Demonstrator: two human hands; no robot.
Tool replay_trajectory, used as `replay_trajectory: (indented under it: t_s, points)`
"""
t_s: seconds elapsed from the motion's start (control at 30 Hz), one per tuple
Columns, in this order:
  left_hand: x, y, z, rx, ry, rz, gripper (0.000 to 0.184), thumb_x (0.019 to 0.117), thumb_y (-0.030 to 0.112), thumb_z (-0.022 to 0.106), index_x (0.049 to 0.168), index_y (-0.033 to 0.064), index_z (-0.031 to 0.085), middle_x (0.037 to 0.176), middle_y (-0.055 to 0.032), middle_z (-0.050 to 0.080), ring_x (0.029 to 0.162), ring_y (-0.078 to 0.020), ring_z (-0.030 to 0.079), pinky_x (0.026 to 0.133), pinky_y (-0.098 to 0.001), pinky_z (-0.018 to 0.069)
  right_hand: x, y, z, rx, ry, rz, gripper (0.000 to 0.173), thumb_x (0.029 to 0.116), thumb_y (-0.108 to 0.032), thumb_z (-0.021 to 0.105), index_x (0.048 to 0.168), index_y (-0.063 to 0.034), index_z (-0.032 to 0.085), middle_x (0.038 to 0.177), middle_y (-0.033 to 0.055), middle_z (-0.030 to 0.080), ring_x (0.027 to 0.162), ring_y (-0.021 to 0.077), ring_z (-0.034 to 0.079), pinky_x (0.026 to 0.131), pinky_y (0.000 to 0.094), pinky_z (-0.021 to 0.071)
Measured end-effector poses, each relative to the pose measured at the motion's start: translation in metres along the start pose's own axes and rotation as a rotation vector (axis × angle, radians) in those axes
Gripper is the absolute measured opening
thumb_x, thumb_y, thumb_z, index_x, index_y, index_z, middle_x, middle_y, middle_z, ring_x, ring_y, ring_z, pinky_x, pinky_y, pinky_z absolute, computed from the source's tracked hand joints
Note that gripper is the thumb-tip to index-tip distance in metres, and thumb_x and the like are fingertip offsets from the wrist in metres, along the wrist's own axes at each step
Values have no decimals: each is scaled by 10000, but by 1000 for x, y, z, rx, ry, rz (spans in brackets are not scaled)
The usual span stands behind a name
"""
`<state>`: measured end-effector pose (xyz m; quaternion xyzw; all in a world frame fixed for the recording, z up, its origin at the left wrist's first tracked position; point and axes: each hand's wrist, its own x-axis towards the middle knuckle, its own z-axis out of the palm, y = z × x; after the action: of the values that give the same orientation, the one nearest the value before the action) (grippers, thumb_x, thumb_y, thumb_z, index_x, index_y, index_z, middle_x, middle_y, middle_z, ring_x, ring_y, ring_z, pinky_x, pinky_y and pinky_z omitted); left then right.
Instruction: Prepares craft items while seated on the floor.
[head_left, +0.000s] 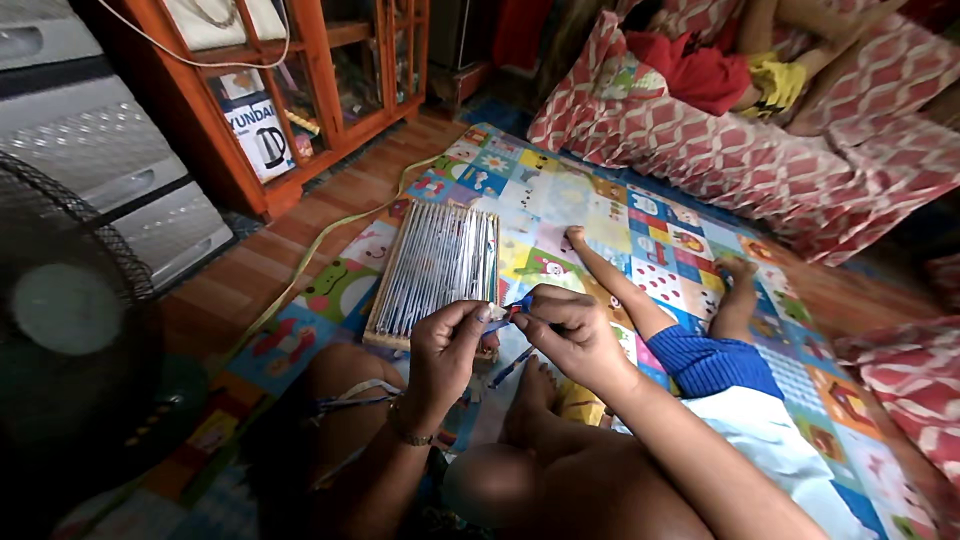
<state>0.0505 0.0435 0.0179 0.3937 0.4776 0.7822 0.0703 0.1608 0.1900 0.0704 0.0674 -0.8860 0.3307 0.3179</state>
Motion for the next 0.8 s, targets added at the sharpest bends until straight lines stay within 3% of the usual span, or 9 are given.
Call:
replay_trajectory:
  t_s: [0.17, 0.23, 0.33, 0.43, 0.5, 0.6, 0.8]
  points:
    - [2, 0, -1, 80, 71, -45, 151, 989, 33, 577, 904, 6, 699, 721, 50, 668, 606, 17, 602, 572, -136, 513, 0, -3, 3, -150, 72, -63, 190, 961, -97, 650, 848, 6, 762, 1034, 123, 721, 768, 27, 631, 659, 159, 528]
    - [2, 1, 1, 71, 95, -72, 116, 973, 31, 607, 901, 13, 696, 739, 39, 684, 624, 7, 627, 592, -148, 539, 1, -5, 4, -128, 74, -77, 161, 935, -66, 642, 936, -13, 794, 1084, 119, 713, 790, 22, 618, 664, 149, 515]
    - [3, -1, 1, 61, 87, -96, 107, 969, 30, 617, 907, 10, 701, 780, 18, 707, 648, -3, 643, 616, -162, 555, 2, -5, 7, -24, 15, -87, 175, 937, -53, 617, 951, 0, 784, 1140, 133, 703, 836, 19, 629, 710, 150, 528]
    - [2, 0, 1, 76, 50, -78, 147, 987, 47, 589, 902, 14, 705, 746, 48, 673, 631, 24, 607, 599, -135, 521, 3, -6, 9, 33, -60, -18, 202, 964, -64, 573, 976, 13, 759, 1169, 130, 695, 792, 0, 598, 674, 142, 501]
    - [1, -1, 0, 51, 9, -45, 161, 1002, 55, 565, 923, 10, 699, 770, 47, 673, 655, 17, 616, 614, -145, 532, 2, -6, 9, 64, -87, 70, 195, 992, -69, 541, 1019, 21, 712, 1075, 84, 710, 788, -3, 608, 686, 154, 510]
    - [0, -3, -1, 26, -74, 3, 151, 1025, 60, 545, 977, -5, 673, 820, 24, 691, 702, -14, 655, 647, -179, 568, 2, -7, 11, 119, -85, 196, 165, 1019, -71, 497, 1039, -4, 646, 796, -30, 622, 677, -36, 545, 623, 137, 461]
    - [-1, -4, 0, 69, -165, 113, 163, 1029, 68, 549, 996, -34, 671, 851, 15, 687, 725, 36, 616, 652, -130, 523, 3, -9, 10, 234, -42, 287, 121, 1013, -48, 509, 1020, -30, 629, 771, -59, 616, 673, -31, 566, 630, 136, 477]
